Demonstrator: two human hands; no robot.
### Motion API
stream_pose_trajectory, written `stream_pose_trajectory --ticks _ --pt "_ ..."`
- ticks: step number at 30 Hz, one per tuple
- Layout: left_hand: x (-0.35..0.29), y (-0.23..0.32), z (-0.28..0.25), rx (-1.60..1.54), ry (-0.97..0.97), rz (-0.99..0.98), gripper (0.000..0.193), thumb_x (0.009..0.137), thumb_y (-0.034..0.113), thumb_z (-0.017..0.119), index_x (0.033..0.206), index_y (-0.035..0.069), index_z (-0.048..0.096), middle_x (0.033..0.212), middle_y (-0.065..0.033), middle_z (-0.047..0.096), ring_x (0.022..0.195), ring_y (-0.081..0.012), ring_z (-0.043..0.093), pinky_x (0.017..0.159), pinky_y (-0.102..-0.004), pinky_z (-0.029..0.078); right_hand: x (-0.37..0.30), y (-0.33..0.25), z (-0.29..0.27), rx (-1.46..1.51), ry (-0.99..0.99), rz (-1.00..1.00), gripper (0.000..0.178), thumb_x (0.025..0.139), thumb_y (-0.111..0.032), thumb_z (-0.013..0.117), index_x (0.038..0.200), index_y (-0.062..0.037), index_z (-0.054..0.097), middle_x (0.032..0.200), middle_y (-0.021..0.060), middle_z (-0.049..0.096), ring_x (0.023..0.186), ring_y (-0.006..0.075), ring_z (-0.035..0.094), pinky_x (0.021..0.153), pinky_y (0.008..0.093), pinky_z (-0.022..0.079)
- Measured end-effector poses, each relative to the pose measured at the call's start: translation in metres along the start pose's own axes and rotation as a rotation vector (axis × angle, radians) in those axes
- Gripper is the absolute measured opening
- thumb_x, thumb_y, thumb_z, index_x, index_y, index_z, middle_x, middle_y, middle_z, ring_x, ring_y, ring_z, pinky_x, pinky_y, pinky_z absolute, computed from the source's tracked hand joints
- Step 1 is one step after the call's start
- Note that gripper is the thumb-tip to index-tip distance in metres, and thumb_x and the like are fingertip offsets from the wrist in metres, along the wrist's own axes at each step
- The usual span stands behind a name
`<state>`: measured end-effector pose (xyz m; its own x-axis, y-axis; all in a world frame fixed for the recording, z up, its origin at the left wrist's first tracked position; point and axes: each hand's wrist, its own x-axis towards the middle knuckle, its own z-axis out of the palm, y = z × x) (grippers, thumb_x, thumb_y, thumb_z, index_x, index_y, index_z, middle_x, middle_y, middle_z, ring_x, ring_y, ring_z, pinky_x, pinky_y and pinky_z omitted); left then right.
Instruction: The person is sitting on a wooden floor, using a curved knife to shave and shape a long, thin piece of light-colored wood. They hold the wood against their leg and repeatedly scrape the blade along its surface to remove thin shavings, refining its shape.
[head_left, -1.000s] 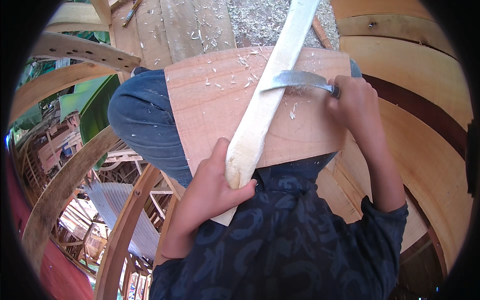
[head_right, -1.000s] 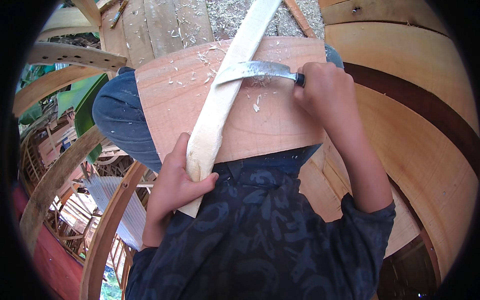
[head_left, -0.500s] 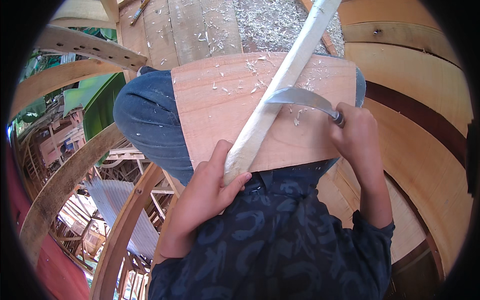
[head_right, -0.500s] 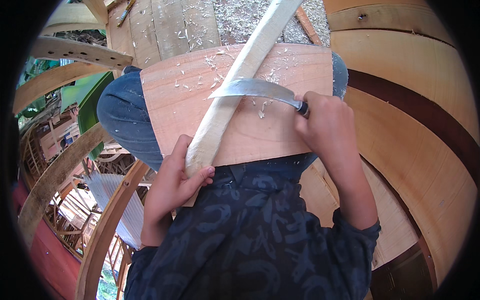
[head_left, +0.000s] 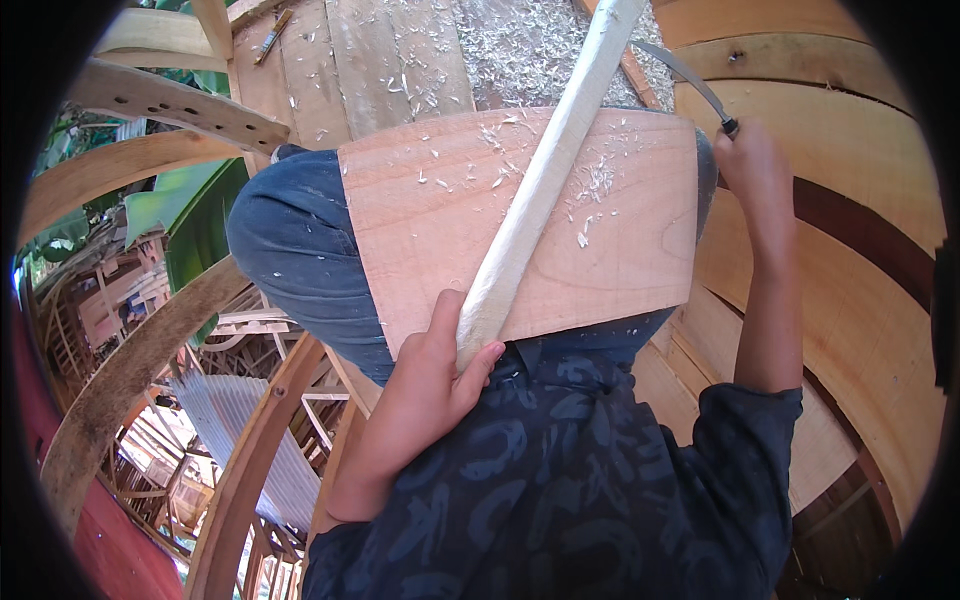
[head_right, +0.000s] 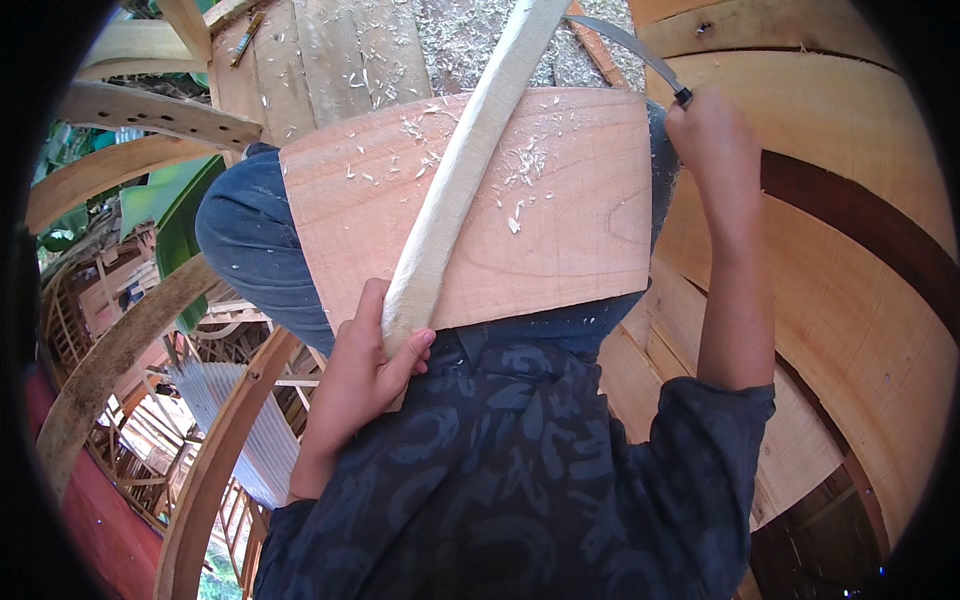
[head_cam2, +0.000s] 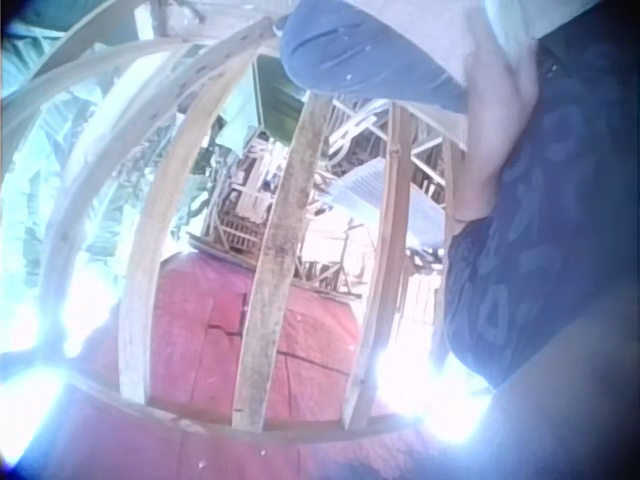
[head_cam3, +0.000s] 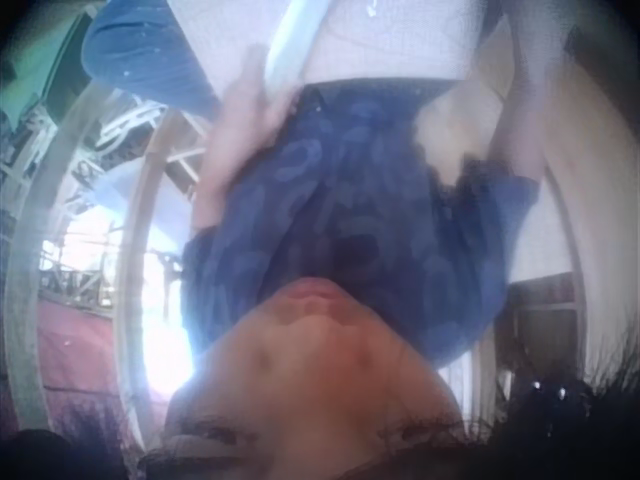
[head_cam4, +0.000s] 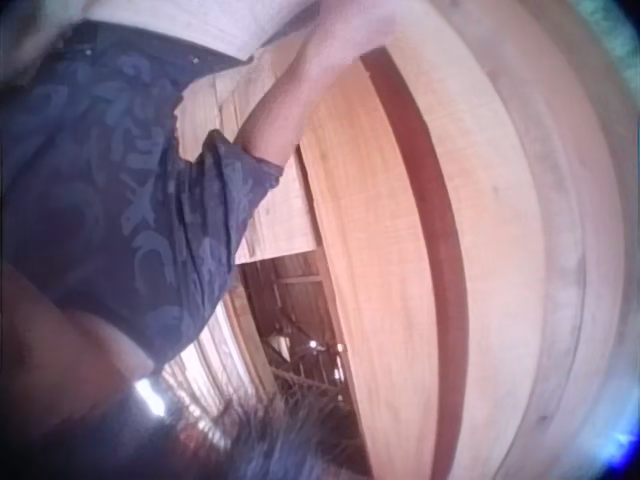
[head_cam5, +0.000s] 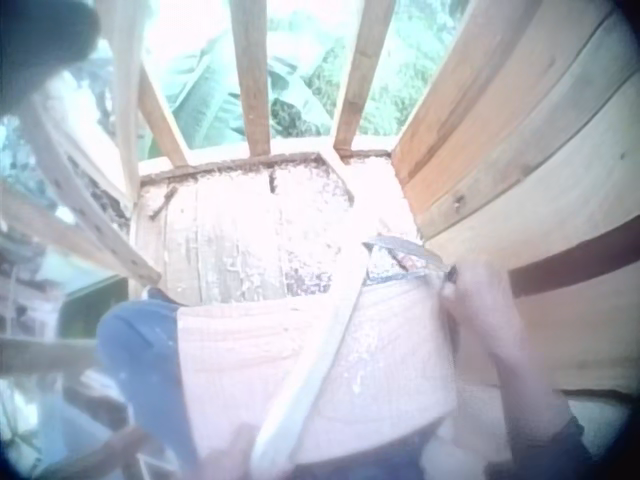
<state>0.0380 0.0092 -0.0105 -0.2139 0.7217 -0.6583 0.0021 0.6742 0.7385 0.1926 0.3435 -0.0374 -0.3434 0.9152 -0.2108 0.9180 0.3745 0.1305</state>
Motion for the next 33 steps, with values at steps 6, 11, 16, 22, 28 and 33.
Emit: stream_pose_trajectory --ticks 6,11,16,22,28,33 --pt "0.003 0.005 -0.001 0.04 -0.014 0.0 0.043 0.09 0.012 0.06 0.123 -0.001 0.036 0.067 -0.0289 0.059 0.069 -0.0488 0.061 0.058 -0.0488 0.047 -0.06 -0.034 -0.009 0.089 -0.038 -0.306 0.021 0.08 -0.019 0.059 0.078 -0.0004 0.066 0.071 0.0242 0.062 0.073 0.0405 0.064 0.067 0.0484 0.051" --pt "0.001 0.014 0.001 0.115 0.035 0.018 0.044 0.09 0.01 0.06 0.125 0.001 0.037 0.068 -0.0291 0.059 0.069 -0.0487 0.06 0.058 -0.0514 0.046 -0.08 -0.056 -0.005 0.14 -0.068 -0.466 0.014 0.074 -0.015 0.061 0.076 -0.0022 0.067 0.069 0.0208 0.062 0.069 0.0395 0.063 0.065 0.0465 0.051" --pt "0.001 0.019 0.004 0.116 0.05 0.038 0.044 0.089 0.009 0.06 0.126 0.001 0.037 0.068 -0.0289 0.059 0.068 -0.0486 0.06 0.057 -0.0516 0.046 -0.048 -0.051 0.001 0.116 0.043 -0.475 0.018 0.075 -0.015 0.061 0.082 -0.0004 0.067 0.076 0.0226 0.063 0.075 0.039 0.062 0.067 0.047 0.05" --pt "0.0 0.018 0.003 0.14 0.068 0.059 0.045 0.089 0.009 0.061 0.127 0.0 0.038 0.067 -0.0292 0.059 0.067 -0.049 0.06 0.056 -0.0523 0.046 0.003 -0.032 0.005 0.013 0.121 -0.284 0.024 0.08 -0.026 0.064 0.078 -0.0013 0.066 0.077 0.0205 0.066 0.073 0.039 0.065 0.067 0.047 0.052" --pt "0.001 0.017 0.006 0.138 0.091 0.071 0.046 0.089 0.009 0.061 0.127 0.0 0.038 0.067 -0.0293 0.059 0.068 -0.049 0.06 0.057 -0.0527 0.046 0.023 -0.032 0.009 0.005 0.197 -0.251 0.027 0.08 -0.027 0.061 0.082 -0.0006 0.067 0.081 0.0212 0.067 0.079 0.0401 0.065 0.07 0.047 0.053" --pt "-0.005 0.013 0.005 0.216 0.06 0.034 0.043 0.09 0.008 0.06 0.127 0.001 0.038 0.066 -0.0239 0.061 0.066 -0.0393 0.065 0.058 -0.0446 0.049 0.071 0.0 0.001 0.025 0.146 -0.055 0.028 0.079 -0.026 0.059 0.082 0.0011 0.066 0.084 0.0219 0.067 0.079 0.041 0.065 0.069 0.0462 0.052"
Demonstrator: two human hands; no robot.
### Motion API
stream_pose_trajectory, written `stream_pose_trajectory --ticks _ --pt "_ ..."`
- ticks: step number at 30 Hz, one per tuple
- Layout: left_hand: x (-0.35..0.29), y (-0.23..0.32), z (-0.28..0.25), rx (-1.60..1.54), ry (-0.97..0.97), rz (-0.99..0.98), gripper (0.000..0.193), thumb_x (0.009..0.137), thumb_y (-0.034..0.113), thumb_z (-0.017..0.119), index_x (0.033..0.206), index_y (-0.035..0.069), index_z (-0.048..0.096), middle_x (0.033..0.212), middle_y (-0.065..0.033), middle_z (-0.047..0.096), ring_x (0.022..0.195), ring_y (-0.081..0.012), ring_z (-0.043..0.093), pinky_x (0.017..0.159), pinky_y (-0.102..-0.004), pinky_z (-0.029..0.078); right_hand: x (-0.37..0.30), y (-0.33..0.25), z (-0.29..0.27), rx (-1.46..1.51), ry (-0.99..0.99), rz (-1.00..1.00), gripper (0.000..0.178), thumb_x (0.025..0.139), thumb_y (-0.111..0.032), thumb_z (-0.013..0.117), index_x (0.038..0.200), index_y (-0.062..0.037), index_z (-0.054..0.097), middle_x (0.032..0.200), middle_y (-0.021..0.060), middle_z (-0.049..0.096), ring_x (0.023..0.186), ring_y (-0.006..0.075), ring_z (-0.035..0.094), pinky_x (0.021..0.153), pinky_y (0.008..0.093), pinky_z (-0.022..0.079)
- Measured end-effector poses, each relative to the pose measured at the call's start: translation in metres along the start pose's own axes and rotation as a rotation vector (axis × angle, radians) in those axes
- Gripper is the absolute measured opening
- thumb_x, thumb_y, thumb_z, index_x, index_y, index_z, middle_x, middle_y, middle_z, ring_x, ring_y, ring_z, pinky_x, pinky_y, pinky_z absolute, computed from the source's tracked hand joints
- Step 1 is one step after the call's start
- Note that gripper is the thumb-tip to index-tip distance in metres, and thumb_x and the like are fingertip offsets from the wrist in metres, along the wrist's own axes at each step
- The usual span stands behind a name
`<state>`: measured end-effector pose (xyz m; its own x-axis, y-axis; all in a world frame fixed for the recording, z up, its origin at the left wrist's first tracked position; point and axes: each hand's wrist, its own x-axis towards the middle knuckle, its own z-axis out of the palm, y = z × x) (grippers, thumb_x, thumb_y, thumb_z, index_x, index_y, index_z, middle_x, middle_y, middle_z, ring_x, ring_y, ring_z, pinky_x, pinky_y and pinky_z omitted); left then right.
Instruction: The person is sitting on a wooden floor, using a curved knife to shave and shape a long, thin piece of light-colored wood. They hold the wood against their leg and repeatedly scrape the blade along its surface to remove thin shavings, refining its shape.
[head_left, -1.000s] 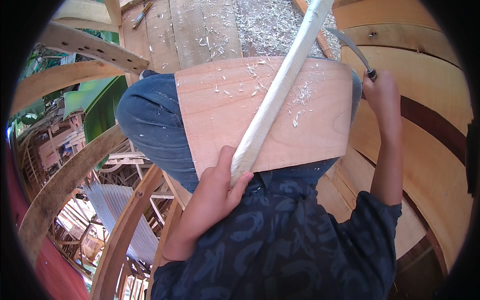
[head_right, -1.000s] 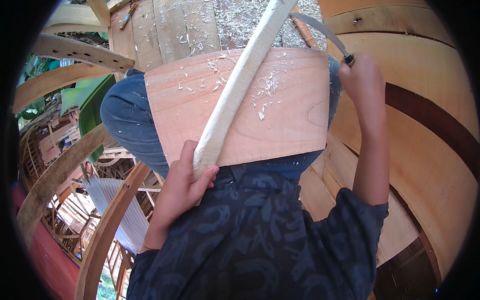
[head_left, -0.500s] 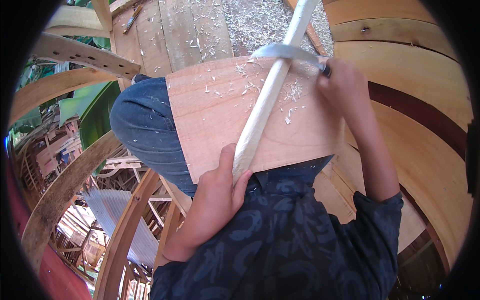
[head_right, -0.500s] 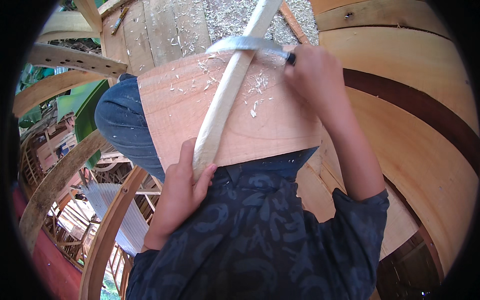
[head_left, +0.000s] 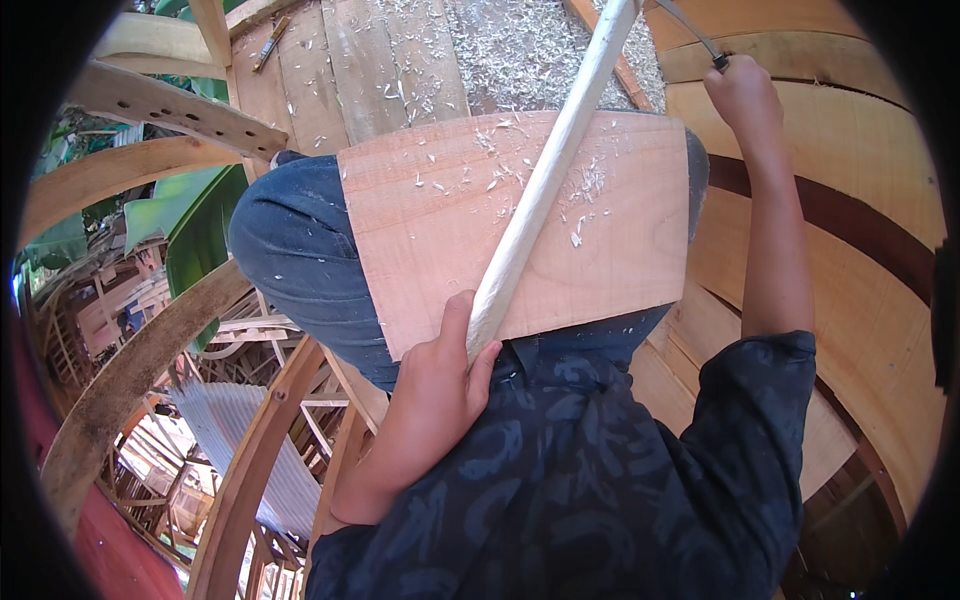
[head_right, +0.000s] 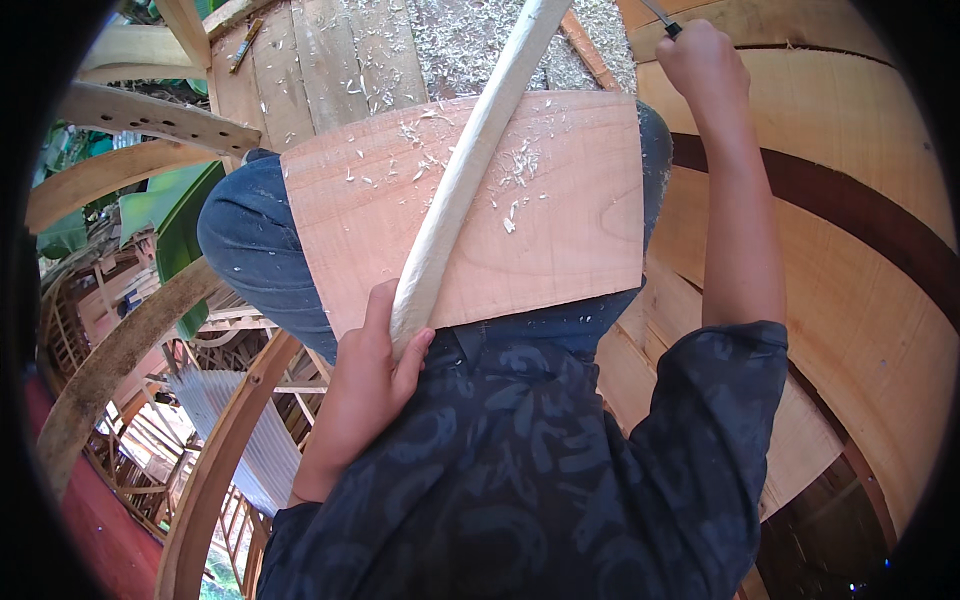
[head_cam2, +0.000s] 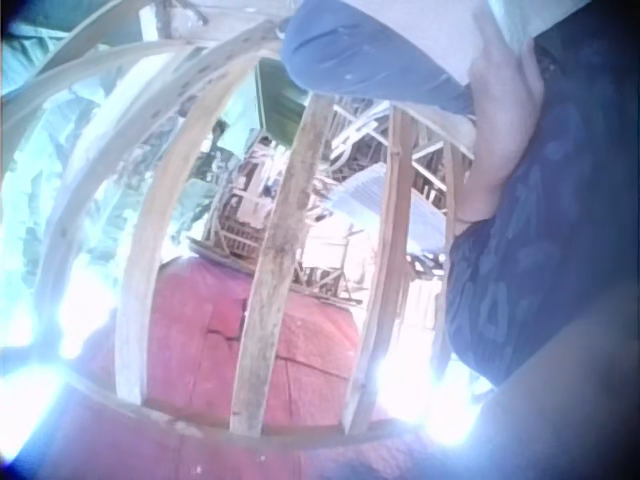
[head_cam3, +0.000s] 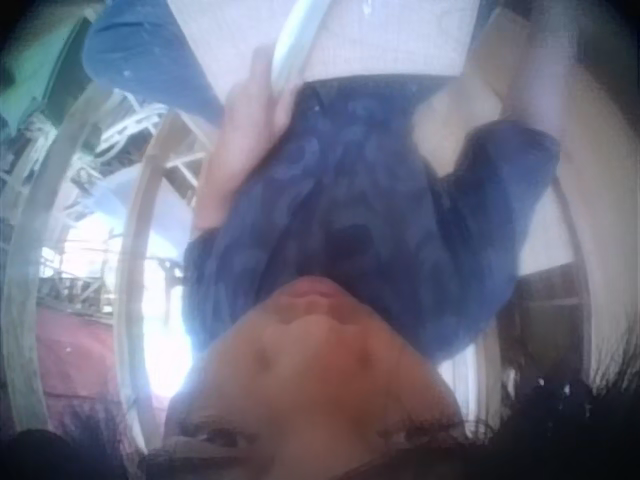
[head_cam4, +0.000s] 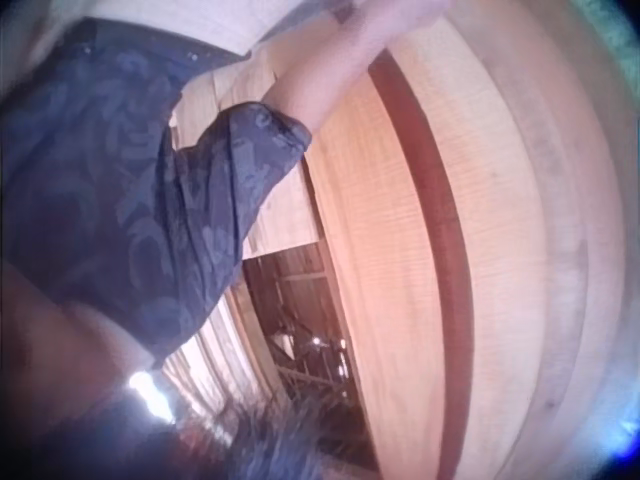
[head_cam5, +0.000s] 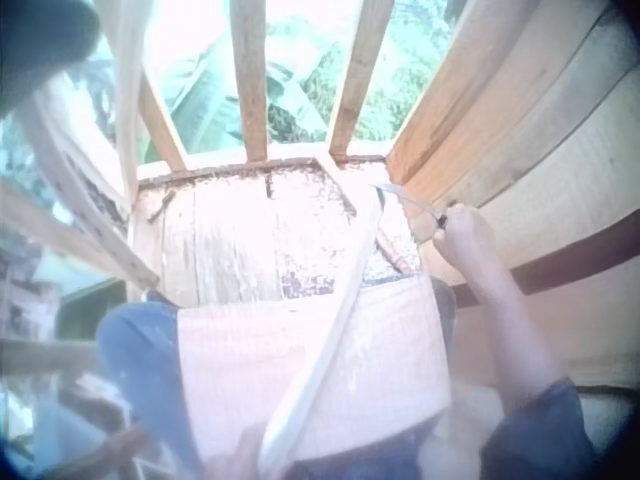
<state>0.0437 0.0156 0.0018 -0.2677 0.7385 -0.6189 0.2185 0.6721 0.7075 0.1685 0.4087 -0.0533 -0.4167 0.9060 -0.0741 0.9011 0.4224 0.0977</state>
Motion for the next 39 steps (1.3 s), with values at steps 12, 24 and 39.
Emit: stream_pose_trajectory --ticks 12,24,39 --pt "-0.004 -0.001 0.002 0.042 0.021 -0.002 0.045 0.091 0.006 0.059 0.129 0.003 0.037 0.069 -0.0211 0.064 0.067 -0.0343 0.069 0.059 -0.0391 0.052 -0.102 -0.045 -0.01 0.149 0.018 -0.391 0.021 0.079 -0.019 0.059 0.07 0.0 0.063 0.07 0.0209 0.062 0.069 0.0394 0.063 0.066 0.0474 0.051" --pt "-0.006 0.003 0.001 0.06 0.025 -0.012 0.046 0.089 0.008 0.06 0.127 0.001 0.037 0.068 -0.0287 0.059 0.068 -0.0484 0.06 0.058 -0.053 0.046 0.03 0.019 -0.008 -0.007 0.032 0.012 0.023 0.081 -0.021 0.058 0.082 0.0003 0.067 0.079 0.0232 0.066 0.079 0.0407 0.065 0.071 0.0478 0.052" --pt "-0.007 0.003 0.003 0.069 0.041 -0.029 0.045 0.091 0.008 0.06 0.131 0.003 0.038 0.065 -0.0165 0.063 0.06 -0.0263 0.067 0.056 -0.0355 0.052 -0.037 -0.033 0.0 0.067 -0.051 -0.202 0.023 0.077 -0.023 0.065 0.076 -0.0008 0.067 0.075 0.0183 0.066 0.072 0.0357 0.066 0.067 0.0439 0.054"
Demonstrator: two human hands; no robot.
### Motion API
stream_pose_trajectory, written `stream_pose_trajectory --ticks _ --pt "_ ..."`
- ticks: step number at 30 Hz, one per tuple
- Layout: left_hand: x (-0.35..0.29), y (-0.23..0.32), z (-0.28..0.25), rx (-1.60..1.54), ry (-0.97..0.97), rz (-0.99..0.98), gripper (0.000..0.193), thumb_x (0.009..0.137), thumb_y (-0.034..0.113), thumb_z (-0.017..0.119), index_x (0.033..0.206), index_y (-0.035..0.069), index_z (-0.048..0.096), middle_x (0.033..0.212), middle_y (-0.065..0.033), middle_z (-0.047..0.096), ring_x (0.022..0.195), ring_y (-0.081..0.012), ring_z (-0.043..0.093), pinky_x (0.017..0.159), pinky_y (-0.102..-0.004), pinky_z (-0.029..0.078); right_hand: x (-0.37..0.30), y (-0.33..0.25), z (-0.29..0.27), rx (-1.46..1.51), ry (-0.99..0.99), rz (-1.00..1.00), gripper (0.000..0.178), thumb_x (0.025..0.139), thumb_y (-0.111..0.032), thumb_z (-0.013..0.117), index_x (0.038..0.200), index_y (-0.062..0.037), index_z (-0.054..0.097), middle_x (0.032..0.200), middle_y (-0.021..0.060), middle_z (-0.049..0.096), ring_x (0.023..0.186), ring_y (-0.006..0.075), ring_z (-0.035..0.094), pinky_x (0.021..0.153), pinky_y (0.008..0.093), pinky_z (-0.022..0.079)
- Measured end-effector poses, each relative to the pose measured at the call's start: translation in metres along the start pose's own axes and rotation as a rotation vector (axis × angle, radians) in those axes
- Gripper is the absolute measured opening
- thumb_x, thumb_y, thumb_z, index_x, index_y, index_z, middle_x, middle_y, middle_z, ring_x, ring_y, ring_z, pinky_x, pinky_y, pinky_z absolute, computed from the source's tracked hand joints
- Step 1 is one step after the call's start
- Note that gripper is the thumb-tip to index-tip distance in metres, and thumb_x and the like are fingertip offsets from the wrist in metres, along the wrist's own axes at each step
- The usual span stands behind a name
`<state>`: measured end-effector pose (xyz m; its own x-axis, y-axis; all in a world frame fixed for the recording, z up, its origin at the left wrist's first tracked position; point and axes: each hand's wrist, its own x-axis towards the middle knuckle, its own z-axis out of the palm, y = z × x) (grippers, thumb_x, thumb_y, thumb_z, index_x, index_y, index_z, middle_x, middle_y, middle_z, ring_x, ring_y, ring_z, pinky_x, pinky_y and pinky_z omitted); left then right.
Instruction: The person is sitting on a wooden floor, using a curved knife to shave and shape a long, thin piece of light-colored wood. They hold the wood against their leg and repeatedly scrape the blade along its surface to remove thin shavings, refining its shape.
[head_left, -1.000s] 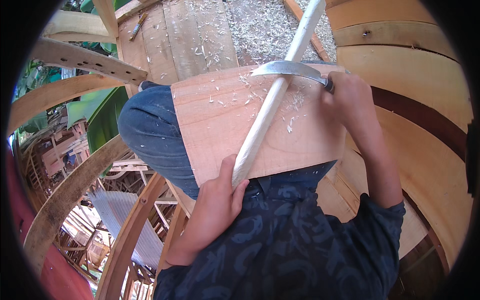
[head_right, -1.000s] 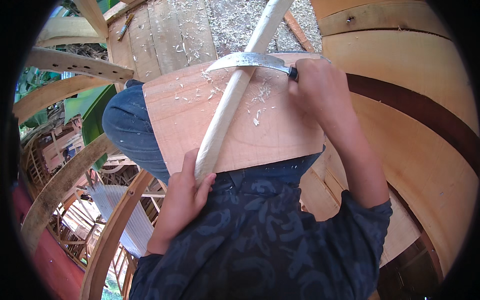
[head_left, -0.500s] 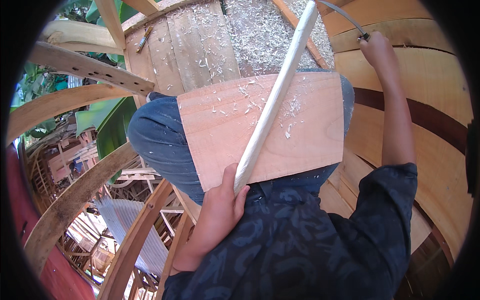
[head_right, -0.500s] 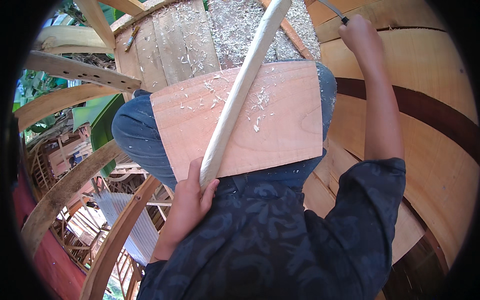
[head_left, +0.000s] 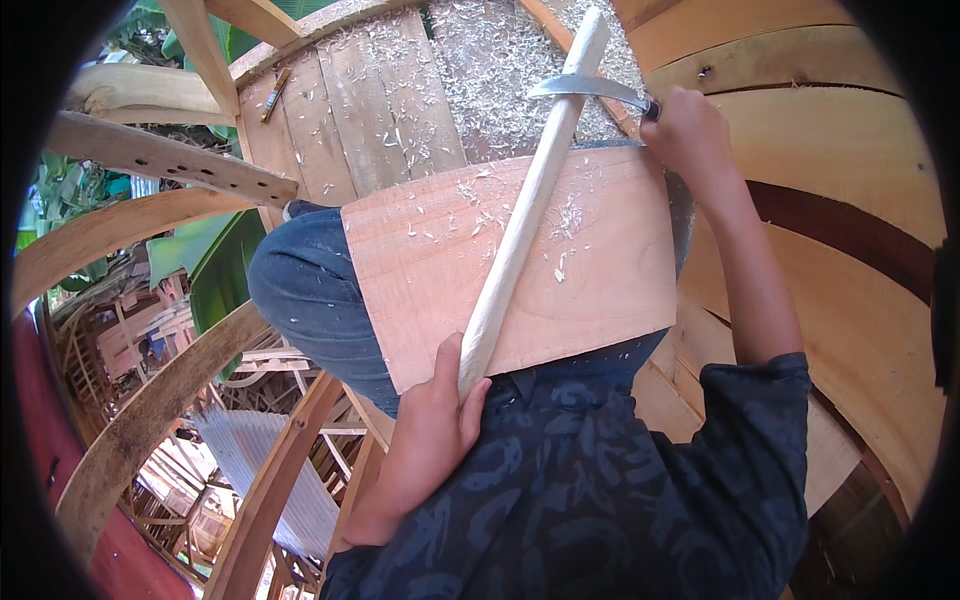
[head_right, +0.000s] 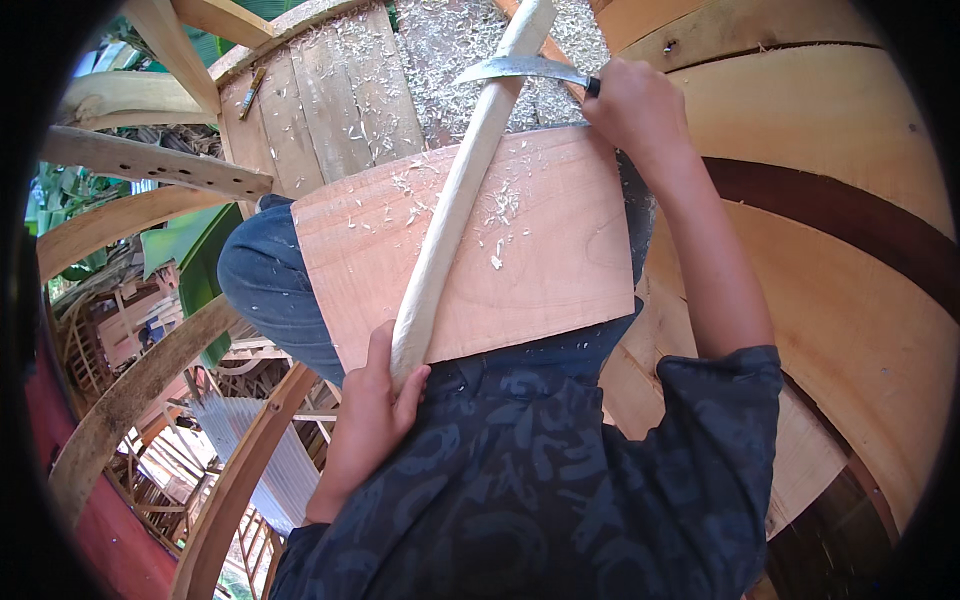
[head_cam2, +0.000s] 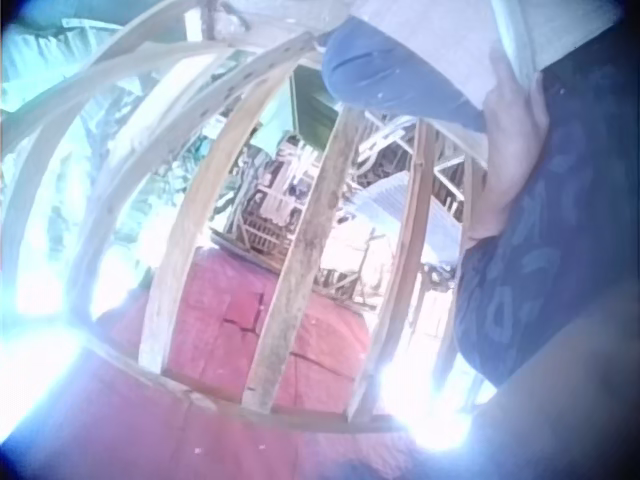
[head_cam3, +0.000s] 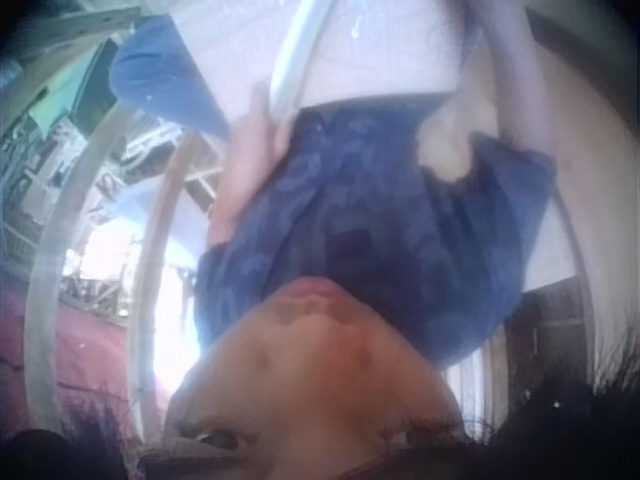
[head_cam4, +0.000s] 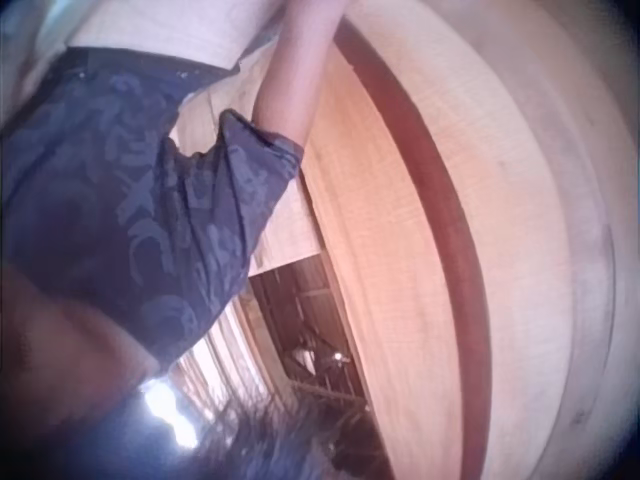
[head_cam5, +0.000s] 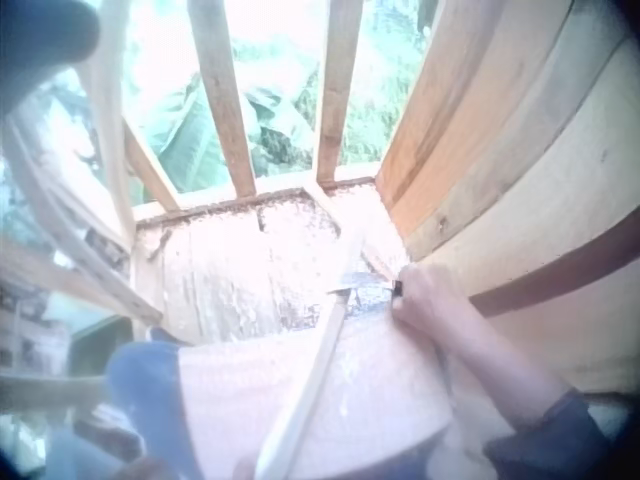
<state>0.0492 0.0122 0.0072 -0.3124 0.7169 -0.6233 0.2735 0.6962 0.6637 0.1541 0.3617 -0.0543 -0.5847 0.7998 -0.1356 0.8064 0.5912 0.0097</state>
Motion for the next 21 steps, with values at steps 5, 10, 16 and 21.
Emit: stream_pose_trajectory --ticks 5,10,16,21 --pt "0.002 0.001 -0.002 -0.01 0.007 0.011 0.043 0.091 0.008 0.059 0.129 0.003 0.039 0.066 -0.0153 0.063 0.061 -0.0252 0.067 0.056 -0.0346 0.052 0.019 0.005 0.009 -0.043 0.139 -0.116 0.024 0.076 -0.027 0.066 0.075 -0.0031 0.067 0.074 0.0183 0.066 0.071 0.0362 0.066 0.065 0.0455 0.053" --pt "0.003 -0.002 0.001 -0.085 -0.01 0.019 0.044 0.09 0.011 0.06 0.128 0.001 0.038 0.066 -0.0253 0.061 0.065 -0.041 0.063 0.057 -0.0466 0.048 0.014 0.003 0.012 -0.054 0.136 -0.077 0.023 0.078 -0.028 0.067 0.076 -0.0046 0.068 0.074 0.0169 0.066 0.069 0.0344 0.067 0.066 0.0442 0.054" --pt "0.004 0.0 -0.001 -0.083 -0.017 0.015 0.045 0.089 0.011 0.06 0.127 0.001 0.037 0.065 -0.0303 0.059 0.067 -0.0492 0.061 0.058 -0.0532 0.047 -0.029 -0.031 -0.018 0.004 -0.044 -0.223 0.018 0.077 -0.019 0.061 0.075 -0.0026 0.068 0.073 0.0182 0.066 0.068 0.0346 0.067 0.067 0.0434 0.054" --pt "0.002 -0.006 0.0 -0.028 -0.014 0.026 0.041 0.092 0.009 0.058 0.127 0.002 0.039 0.065 -0.0131 0.063 0.06 -0.0226 0.067 0.058 -0.0336 0.053 0.003 -0.006 -0.006 -0.043 0.09 -0.16 0.02 0.079 -0.02 0.061 0.074 -0.0015 0.068 0.071 0.0188 0.066 0.068 0.0347 0.066 0.066 0.0434 0.054"
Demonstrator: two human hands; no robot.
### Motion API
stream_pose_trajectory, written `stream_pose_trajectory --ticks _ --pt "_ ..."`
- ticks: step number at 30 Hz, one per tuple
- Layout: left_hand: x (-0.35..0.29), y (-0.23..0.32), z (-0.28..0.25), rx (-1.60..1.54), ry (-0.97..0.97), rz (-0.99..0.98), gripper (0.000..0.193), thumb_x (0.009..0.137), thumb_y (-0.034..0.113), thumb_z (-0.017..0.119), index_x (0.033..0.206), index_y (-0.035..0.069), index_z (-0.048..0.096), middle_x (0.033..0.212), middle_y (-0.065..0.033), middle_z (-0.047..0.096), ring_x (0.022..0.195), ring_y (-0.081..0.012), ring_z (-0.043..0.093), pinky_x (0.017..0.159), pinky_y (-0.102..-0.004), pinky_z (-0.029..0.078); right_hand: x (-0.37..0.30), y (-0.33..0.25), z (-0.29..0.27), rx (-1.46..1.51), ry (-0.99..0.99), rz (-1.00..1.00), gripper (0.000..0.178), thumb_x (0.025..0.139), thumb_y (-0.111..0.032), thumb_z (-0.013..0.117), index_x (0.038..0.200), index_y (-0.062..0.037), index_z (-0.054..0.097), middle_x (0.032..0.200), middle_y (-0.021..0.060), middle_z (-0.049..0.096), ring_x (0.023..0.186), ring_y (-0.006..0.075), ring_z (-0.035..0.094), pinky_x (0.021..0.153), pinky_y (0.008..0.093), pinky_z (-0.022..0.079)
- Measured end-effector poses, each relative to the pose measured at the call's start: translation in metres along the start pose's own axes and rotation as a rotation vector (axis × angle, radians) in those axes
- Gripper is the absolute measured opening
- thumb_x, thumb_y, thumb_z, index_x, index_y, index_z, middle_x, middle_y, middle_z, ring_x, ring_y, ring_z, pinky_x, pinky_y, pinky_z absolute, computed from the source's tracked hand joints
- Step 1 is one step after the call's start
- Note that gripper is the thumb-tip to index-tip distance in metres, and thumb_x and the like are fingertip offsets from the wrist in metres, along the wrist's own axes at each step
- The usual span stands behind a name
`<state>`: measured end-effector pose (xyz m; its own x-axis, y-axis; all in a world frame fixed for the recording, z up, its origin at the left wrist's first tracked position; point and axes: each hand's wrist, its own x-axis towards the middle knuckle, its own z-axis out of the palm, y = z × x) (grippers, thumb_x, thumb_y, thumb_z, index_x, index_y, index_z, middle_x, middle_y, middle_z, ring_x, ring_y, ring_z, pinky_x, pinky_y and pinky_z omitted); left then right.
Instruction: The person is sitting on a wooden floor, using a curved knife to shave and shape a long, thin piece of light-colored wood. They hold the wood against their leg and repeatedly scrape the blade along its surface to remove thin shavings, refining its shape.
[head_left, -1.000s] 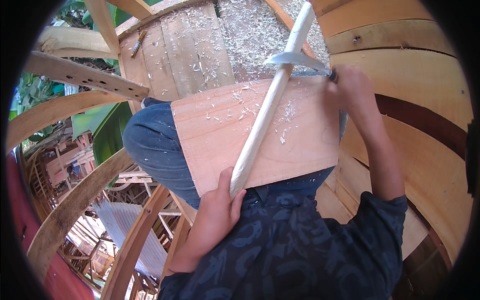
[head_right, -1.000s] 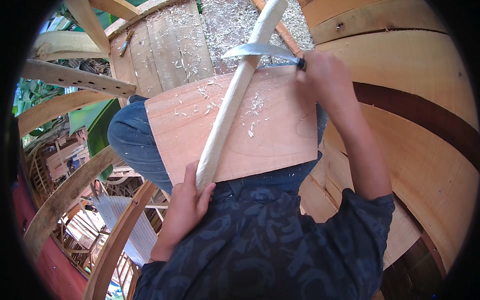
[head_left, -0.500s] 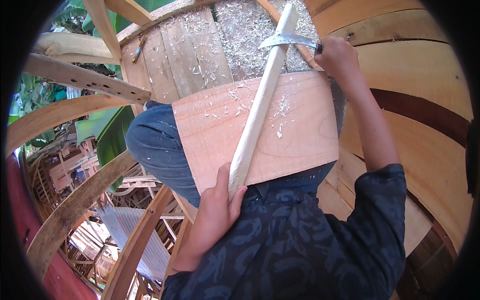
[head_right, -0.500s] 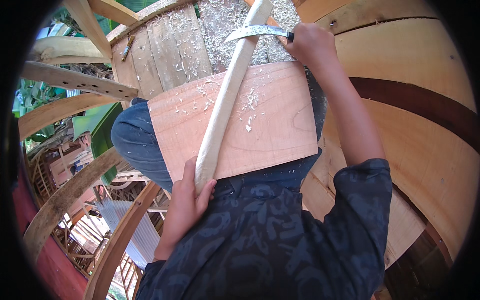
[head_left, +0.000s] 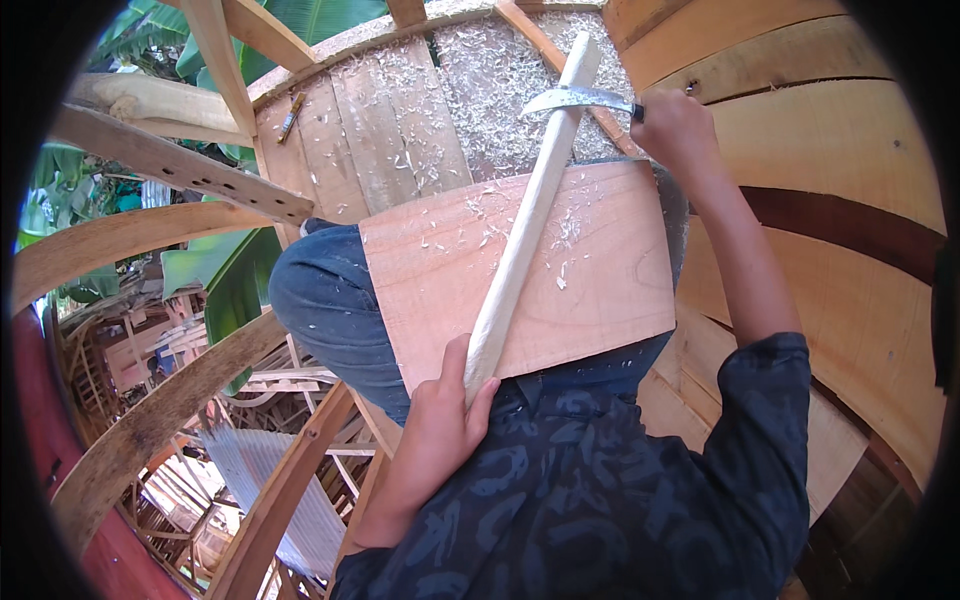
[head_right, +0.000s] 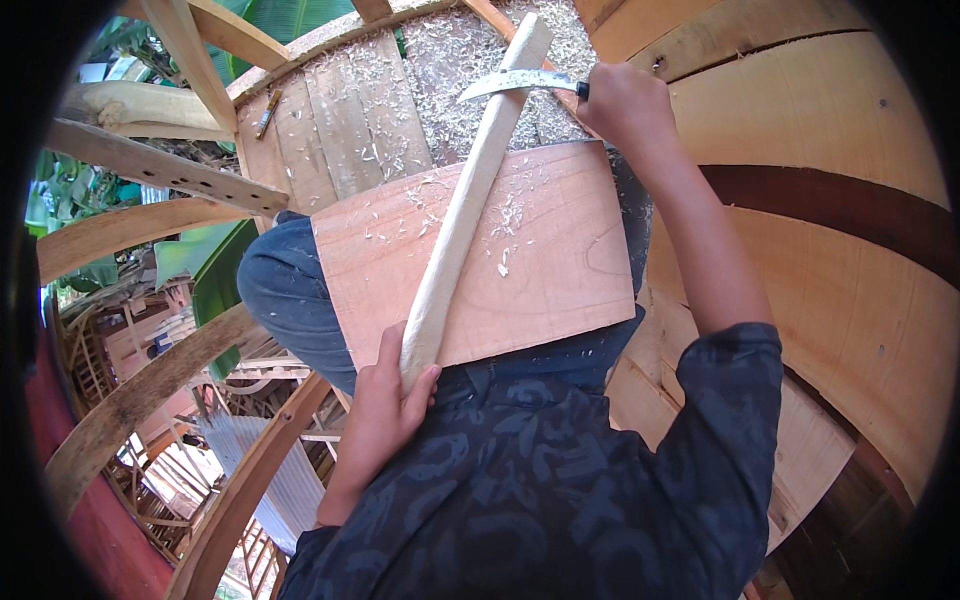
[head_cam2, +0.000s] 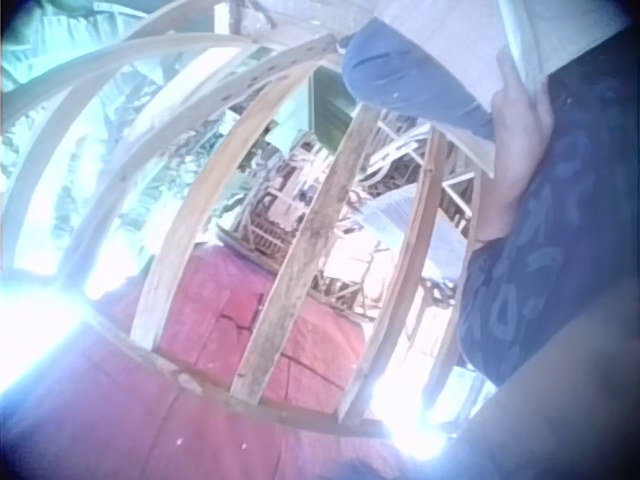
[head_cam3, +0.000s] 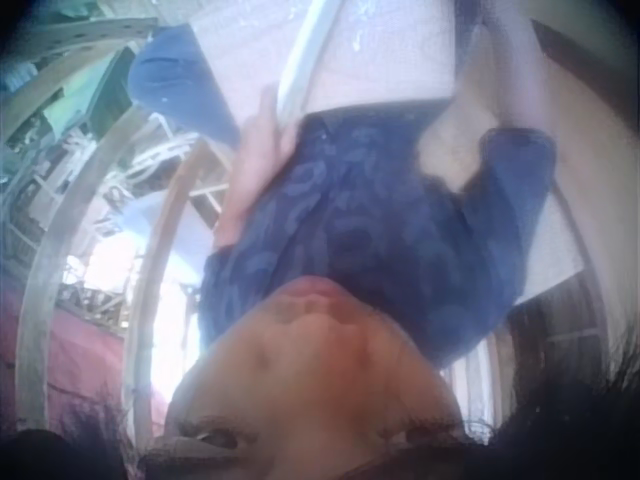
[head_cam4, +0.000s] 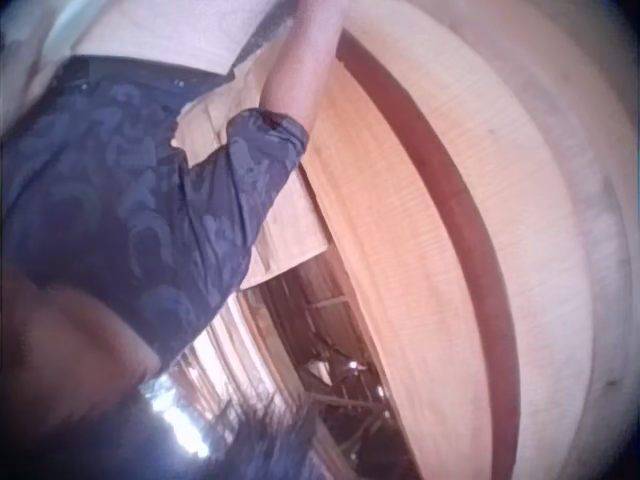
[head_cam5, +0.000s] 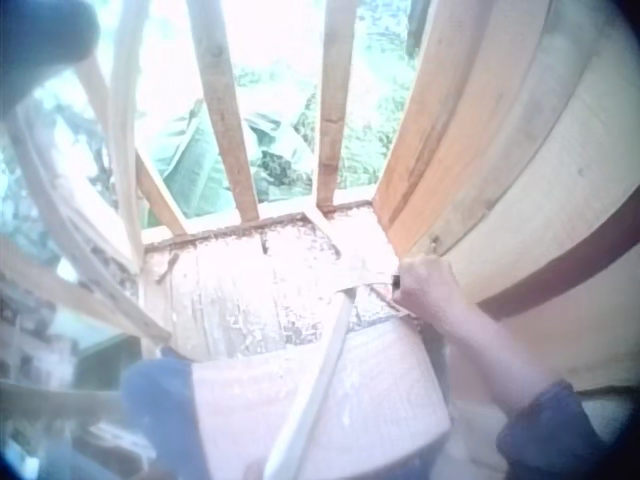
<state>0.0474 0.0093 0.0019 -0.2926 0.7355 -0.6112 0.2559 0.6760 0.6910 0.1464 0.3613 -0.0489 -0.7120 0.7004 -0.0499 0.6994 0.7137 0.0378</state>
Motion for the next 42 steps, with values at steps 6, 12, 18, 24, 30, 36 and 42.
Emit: stream_pose_trajectory --ticks 6,12,18,24,30,36,42 --pt "0.004 0.004 -0.002 -0.001 0.005 -0.003 0.041 0.091 0.009 0.059 0.126 0.002 0.038 0.065 -0.0183 0.062 0.062 -0.0315 0.065 0.058 -0.0398 0.051 -0.024 -0.033 -0.017 0.061 -0.148 -0.089 0.019 0.079 -0.018 0.06 0.072 -0.0016 0.067 0.073 0.0187 0.067 0.071 0.0339 0.068 0.07 0.0436 0.054" --pt "0.004 0.007 -0.002 -0.025 0.017 -0.003 0.044 0.089 0.011 0.06 0.127 0.004 0.038 0.065 -0.0288 0.059 0.065 -0.0477 0.062 0.057 -0.0516 0.048 0.019 0.034 -0.002 0.0 -0.004 0.199 0.018 0.08 -0.016 0.06 0.072 -0.0012 0.067 0.073 0.0189 0.067 0.07 0.0341 0.068 0.067 0.0448 0.055" --pt "0.004 0.009 -0.008 0.085 0.048 -0.04 0.043 0.09 0.007 0.06 0.128 0.004 0.041 0.065 -0.0122 0.063 0.058 -0.0236 0.067 0.056 -0.0334 0.052 -0.013 -0.006 -0.027 0.178 -0.107 0.079 0.019 0.079 -0.015 0.058 0.073 0.002 0.064 0.073 0.0231 0.063 0.072 0.0402 0.064 0.068 0.0486 0.051" --pt "0.001 0.012 -0.007 0.036 0.042 -0.062 0.046 0.089 0.011 0.06 0.13 0.005 0.039 0.07 -0.0301 0.061 0.07 -0.0478 0.062 0.058 -0.0495 0.05 -0.035 -0.019 -0.011 0.22 -0.126 0.006 0.017 0.077 -0.014 0.058 0.071 0.0014 0.062 0.074 0.0216 0.063 0.072 0.0394 0.063 0.07 0.0486 0.05" --pt "0.0 0.014 -0.004 0.132 0.091 -0.028 0.044 0.089 0.007 0.06 0.129 0.003 0.041 0.064 -0.0151 0.063 0.059 -0.0283 0.068 0.055 -0.0358 0.052 -0.008 -0.001 0.002 0.087 -0.133 0.151 0.019 0.079 -0.018 0.062 0.081 0.0004 0.067 0.081 0.0187 0.068 0.077 0.0345 0.068 0.07 0.0435 0.055" --pt "0.001 0.015 -0.003 0.154 0.067 -0.032 0.046 0.09 0.008 0.06 0.13 0.003 0.038 0.065 -0.0195 0.064 0.063 -0.036 0.068 0.057 -0.0407 0.052 -0.009 0.004 -0.01 0.071 -0.085 0.146 0.018 0.079 -0.015 0.058 0.08 0.0 0.067 0.081 0.0197 0.067 0.077 0.0354 0.068 0.071 0.0449 0.054" --pt "0.001 0.014 -0.002 0.178 0.08 0.007 0.046 0.09 0.009 0.06 0.13 0.003 0.038 0.065 -0.0239 0.062 0.066 -0.0423 0.065 0.057 -0.0447 0.05 -0.046 -0.024 -0.023 0.127 -0.218 0.011 0.016 0.077 -0.012 0.057 0.079 0.0007 0.067 0.076 0.0212 0.066 0.073 0.0355 0.067 0.069 0.0437 0.054"
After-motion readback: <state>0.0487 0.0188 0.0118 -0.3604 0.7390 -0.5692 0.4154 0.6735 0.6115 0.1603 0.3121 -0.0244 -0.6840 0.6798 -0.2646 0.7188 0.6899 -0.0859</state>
